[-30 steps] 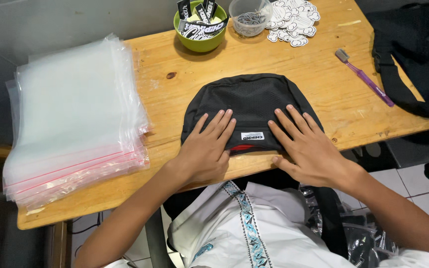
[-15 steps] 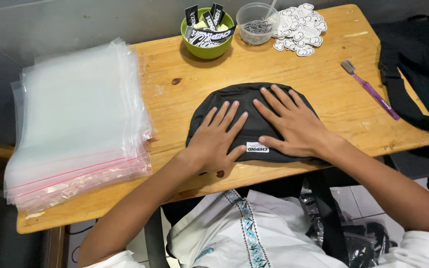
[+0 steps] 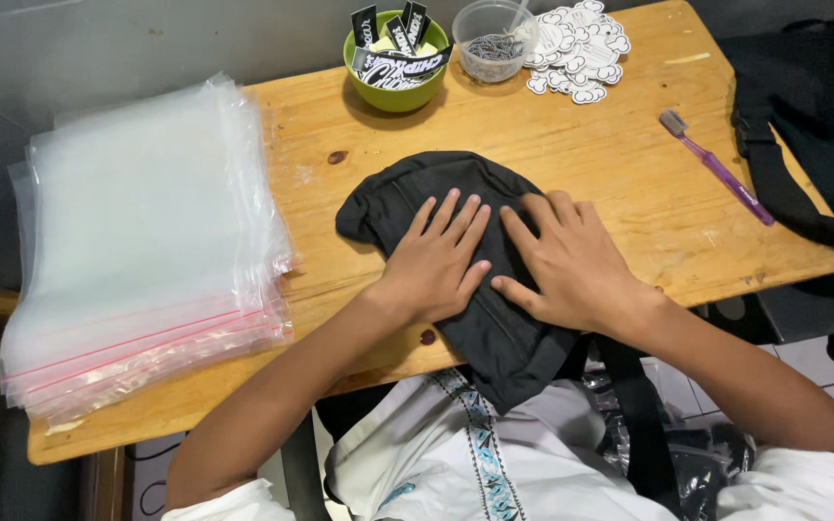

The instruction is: The person cleans a black waist bag with a toothbrush, applies a bear-themed sticker to the front, and then places the bag into a plastic sleeve.

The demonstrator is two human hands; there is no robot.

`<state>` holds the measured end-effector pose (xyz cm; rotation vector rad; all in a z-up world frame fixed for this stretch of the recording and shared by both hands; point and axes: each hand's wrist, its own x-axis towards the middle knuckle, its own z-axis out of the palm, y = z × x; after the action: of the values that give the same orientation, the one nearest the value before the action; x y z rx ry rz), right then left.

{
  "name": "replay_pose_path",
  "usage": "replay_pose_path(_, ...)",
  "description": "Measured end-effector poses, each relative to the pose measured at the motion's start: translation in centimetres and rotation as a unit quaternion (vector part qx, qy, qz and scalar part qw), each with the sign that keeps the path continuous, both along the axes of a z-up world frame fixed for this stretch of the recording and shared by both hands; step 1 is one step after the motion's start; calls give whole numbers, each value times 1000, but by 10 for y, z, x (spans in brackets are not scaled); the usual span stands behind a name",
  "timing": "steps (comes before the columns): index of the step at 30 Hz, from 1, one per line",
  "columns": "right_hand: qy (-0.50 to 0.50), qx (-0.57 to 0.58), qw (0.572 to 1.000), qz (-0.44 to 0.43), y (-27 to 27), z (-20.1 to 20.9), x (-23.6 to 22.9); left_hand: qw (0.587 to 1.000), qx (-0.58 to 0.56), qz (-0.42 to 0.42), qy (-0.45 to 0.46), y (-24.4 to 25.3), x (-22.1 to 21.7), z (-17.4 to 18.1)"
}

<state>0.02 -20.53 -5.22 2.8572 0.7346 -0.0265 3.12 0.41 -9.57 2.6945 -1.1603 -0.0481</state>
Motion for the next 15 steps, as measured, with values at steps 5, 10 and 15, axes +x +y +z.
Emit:
replay_pose_path(5,84,101,990,50,-3,-16,2,999,-11,-30,-28,3,9,-11)
replay_pose_path(10,37,94,995,10,3,-16,-6,996,-45,-48,-68,5,15,-14)
replay_pose_path(15,164,331,928,-53,-14,-31,4,945,-122,-39,-301,4,22,-19)
